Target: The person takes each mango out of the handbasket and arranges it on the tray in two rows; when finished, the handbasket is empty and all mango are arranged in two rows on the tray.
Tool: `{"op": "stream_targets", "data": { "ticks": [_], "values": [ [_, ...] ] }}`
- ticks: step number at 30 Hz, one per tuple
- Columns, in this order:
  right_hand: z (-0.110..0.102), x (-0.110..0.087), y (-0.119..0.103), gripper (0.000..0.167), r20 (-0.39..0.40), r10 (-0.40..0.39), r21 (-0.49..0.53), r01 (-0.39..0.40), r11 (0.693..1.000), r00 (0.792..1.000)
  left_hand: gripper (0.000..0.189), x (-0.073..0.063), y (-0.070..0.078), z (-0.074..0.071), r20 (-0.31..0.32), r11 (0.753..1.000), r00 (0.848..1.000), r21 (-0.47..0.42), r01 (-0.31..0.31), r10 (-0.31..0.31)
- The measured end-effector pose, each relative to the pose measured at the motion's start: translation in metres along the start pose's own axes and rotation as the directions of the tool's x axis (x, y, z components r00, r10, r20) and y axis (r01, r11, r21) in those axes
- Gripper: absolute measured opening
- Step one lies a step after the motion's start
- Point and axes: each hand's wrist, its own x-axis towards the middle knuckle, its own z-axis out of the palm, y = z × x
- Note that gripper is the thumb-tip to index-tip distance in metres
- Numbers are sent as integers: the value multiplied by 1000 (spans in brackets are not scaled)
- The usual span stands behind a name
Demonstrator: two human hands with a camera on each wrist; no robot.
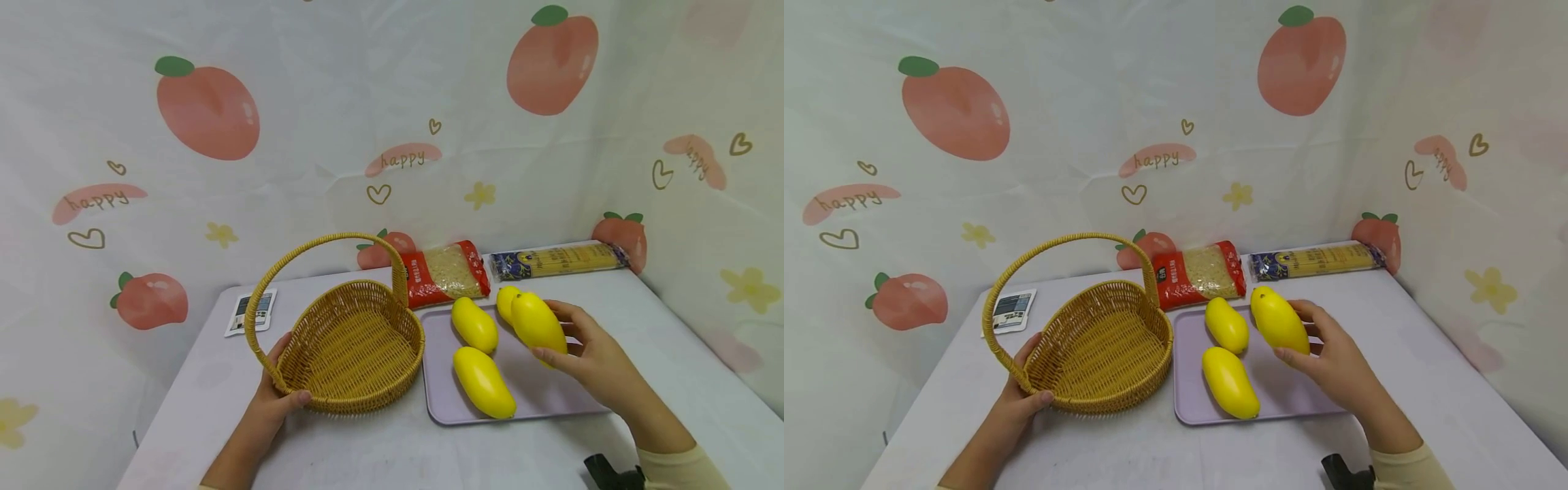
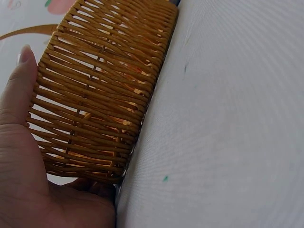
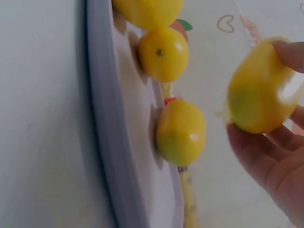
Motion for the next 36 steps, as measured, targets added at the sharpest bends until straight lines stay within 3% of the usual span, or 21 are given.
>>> {"op": "stream_targets", "data": {
  "ticks": [6,13,22,36],
  "values": [
    [1,4,9,82,105,63,-120,-50,991,992,107,0,-1,-1,0,1000,1000,6,3,-3],
    [4,11,16,90,200,193,-307,-125,943,961,107,1,-1,0,9,1000,1000,-7,-1,1],
    [4,9,13,86,206,234,-336,-156,929,950,106,-1,1,1,18,1000,1000,-6,-12,13],
    [0,7,12,83,210,272,-295,-204,933,939,106,-3,3,2,12,1000,1000,-7,-22,22]
  ]
}}
